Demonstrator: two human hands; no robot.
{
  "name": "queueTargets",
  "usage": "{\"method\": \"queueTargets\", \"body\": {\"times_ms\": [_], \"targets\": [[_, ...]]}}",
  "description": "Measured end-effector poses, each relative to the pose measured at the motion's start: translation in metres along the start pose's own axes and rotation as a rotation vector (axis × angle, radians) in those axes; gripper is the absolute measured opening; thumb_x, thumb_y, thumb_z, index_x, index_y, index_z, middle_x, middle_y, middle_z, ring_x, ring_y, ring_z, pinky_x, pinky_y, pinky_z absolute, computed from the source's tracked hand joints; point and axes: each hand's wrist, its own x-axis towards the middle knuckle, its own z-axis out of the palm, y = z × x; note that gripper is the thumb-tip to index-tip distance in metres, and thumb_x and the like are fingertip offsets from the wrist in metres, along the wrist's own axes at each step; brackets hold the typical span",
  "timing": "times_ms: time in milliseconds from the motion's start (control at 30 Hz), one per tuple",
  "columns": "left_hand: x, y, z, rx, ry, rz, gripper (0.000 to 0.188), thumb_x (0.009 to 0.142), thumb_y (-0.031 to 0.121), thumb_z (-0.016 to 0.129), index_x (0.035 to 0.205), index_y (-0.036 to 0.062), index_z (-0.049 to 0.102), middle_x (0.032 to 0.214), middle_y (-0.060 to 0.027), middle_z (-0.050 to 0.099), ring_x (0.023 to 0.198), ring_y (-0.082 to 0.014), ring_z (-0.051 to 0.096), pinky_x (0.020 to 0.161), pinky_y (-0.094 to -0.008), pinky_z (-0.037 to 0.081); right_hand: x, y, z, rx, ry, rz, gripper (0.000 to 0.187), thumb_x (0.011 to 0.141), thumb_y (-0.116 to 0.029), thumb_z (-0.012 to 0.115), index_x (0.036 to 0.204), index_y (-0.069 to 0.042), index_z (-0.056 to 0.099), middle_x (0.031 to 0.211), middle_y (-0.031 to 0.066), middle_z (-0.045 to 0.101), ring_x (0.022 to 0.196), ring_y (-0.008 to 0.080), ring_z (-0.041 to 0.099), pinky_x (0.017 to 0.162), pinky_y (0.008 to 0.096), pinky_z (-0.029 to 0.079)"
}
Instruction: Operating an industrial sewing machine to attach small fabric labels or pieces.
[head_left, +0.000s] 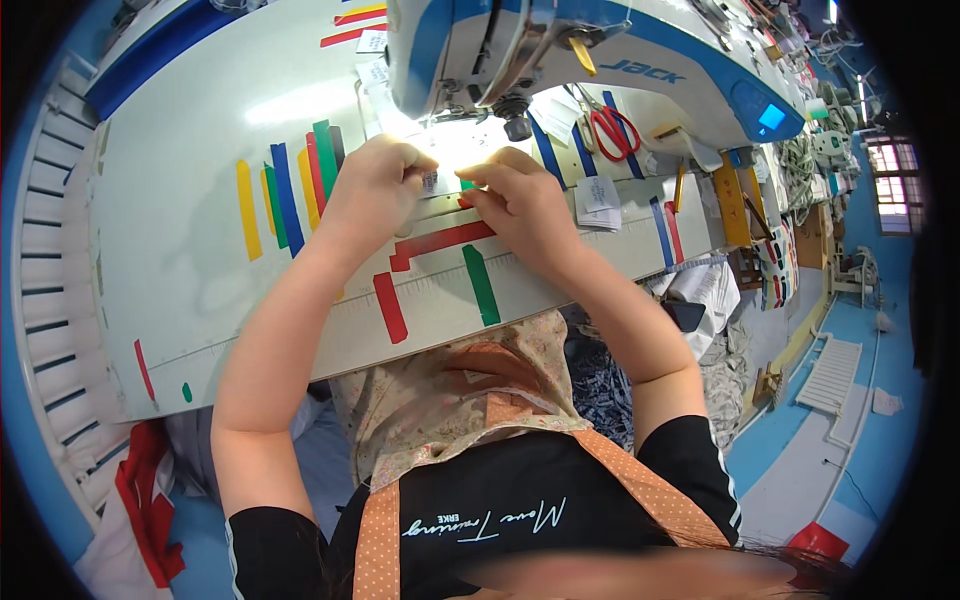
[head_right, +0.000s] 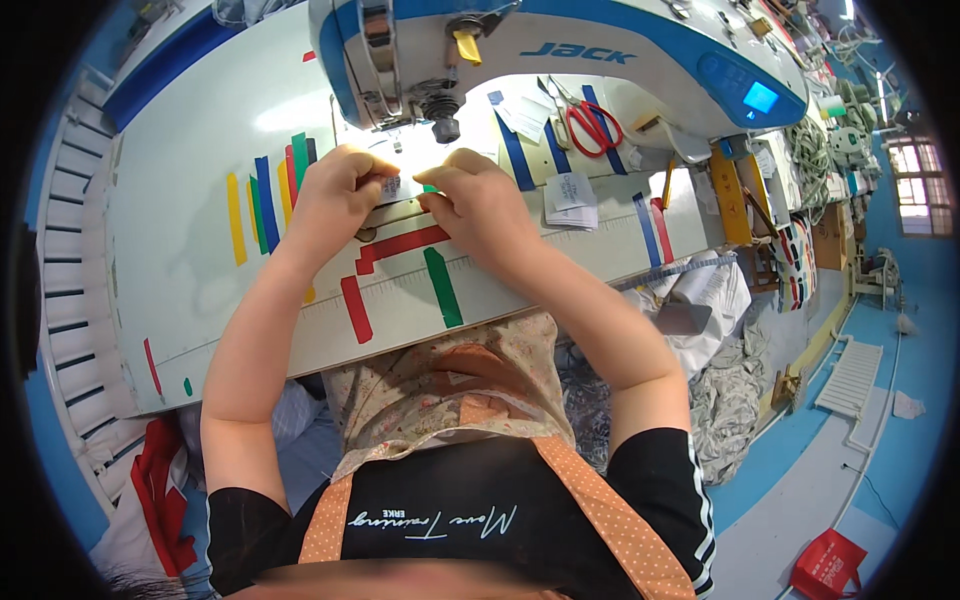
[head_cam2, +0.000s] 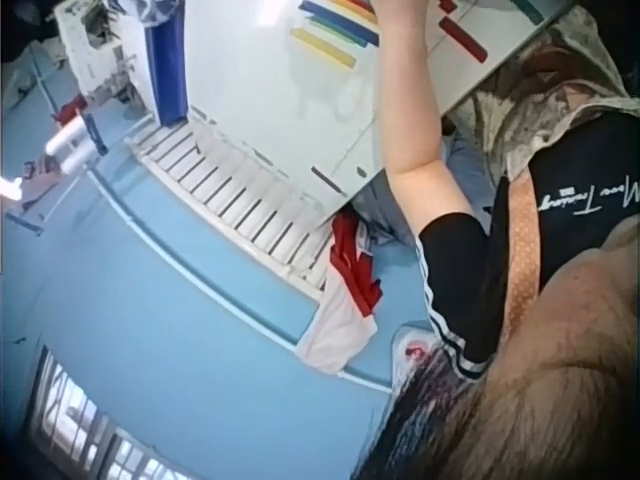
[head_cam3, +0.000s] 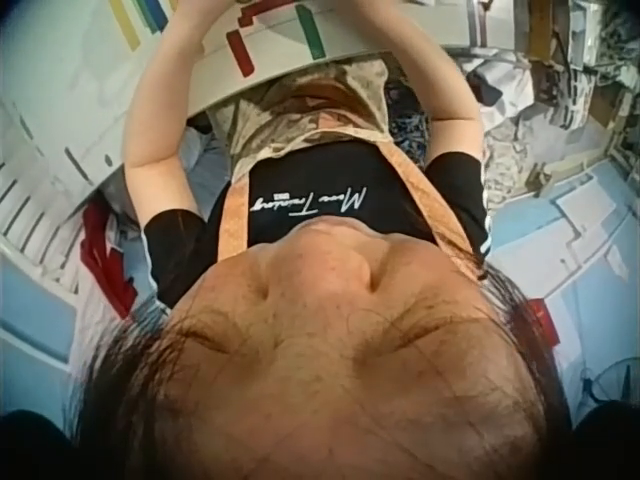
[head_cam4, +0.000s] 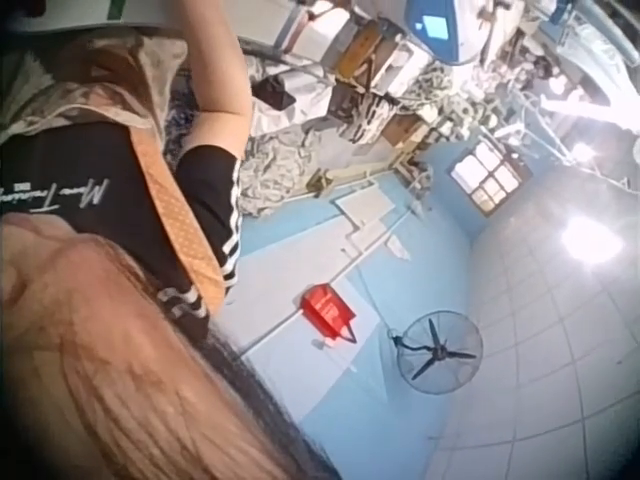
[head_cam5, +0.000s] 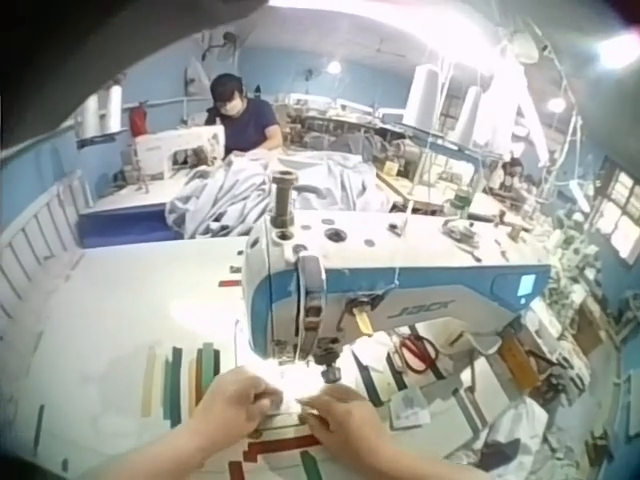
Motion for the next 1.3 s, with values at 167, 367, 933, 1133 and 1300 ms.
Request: {"method": "queueTargets", "body": {"times_ms": [167, 367, 933, 1133, 1300], "targets": [[0.008, -0.002, -0.003, 0.158, -0.003, -0.009, 0.013, 0.081, 0.001, 0.058, 0.087, 0.0010, 0.069, 0.090, -0.0150, 0.063, 0.089, -0.0297, 0.061, 0.083, -0.0358, 0.049, 0.012, 0.005, 0.008, -0.249, -0.070, -0.239, 0.029, 0.075, -0.010, 0.069, 0.104, -0.008, 0.068, 0.089, 0.0073, 0.054, 0.084, 0.0250, 0.055, 0.073, 0.0348, 0.047], [0.014, -0.010, -0.002, 0.174, 0.010, -0.008, 0.012, 0.082, 0.002, 0.058, 0.086, 0.0004, 0.069, 0.090, -0.0158, 0.062, 0.089, -0.0299, 0.062, 0.082, -0.0365, 0.049, 0.013, 0.008, 0.012, -0.279, -0.082, -0.219, 0.031, 0.076, -0.014, 0.069, 0.107, -0.010, 0.068, 0.093, 0.0066, 0.052, 0.088, 0.0238, 0.053, 0.077, 0.0359, 0.046], [0.019, -0.009, -0.007, 0.238, -0.001, 0.027, 0.012, 0.083, 0.000, 0.059, 0.089, -0.0013, 0.069, 0.093, -0.0172, 0.062, 0.089, -0.0298, 0.062, 0.081, -0.0355, 0.050, 0.014, 0.006, 0.011, -0.320, -0.097, -0.223, 0.033, 0.078, -0.014, 0.067, 0.111, -0.012, 0.067, 0.096, 0.0074, 0.050, 0.093, 0.0250, 0.049, 0.079, 0.0363, 0.043], [0.020, -0.009, -0.007, 0.261, 0.016, 0.050, 0.013, 0.082, 0.001, 0.059, 0.090, -0.0010, 0.069, 0.094, -0.0170, 0.061, 0.089, -0.0307, 0.062, 0.081, -0.0359, 0.050, 0.014, 0.005, 0.008, -0.323, -0.122, -0.204, 0.034, 0.079, -0.015, 0.067, 0.113, -0.012, 0.066, 0.097, 0.0080, 0.050, 0.093, 0.0249, 0.049, 0.079, 0.0363, 0.043], [0.021, -0.013, -0.007, 0.276, 0.008, 0.057, 0.011, 0.082, 0.001, 0.059, 0.088, -0.0011, 0.068, 0.093, -0.0169, 0.061, 0.089, -0.0317, 0.061, 0.081, -0.0365, 0.050, 0.016, 0.004, 0.006, -0.352, -0.134, -0.208, 0.033, 0.079, -0.016, 0.067, 0.112, -0.011, 0.066, 0.098, 0.0079, 0.050, 0.093, 0.0249, 0.050, 0.079, 0.0364, 0.044]]}}
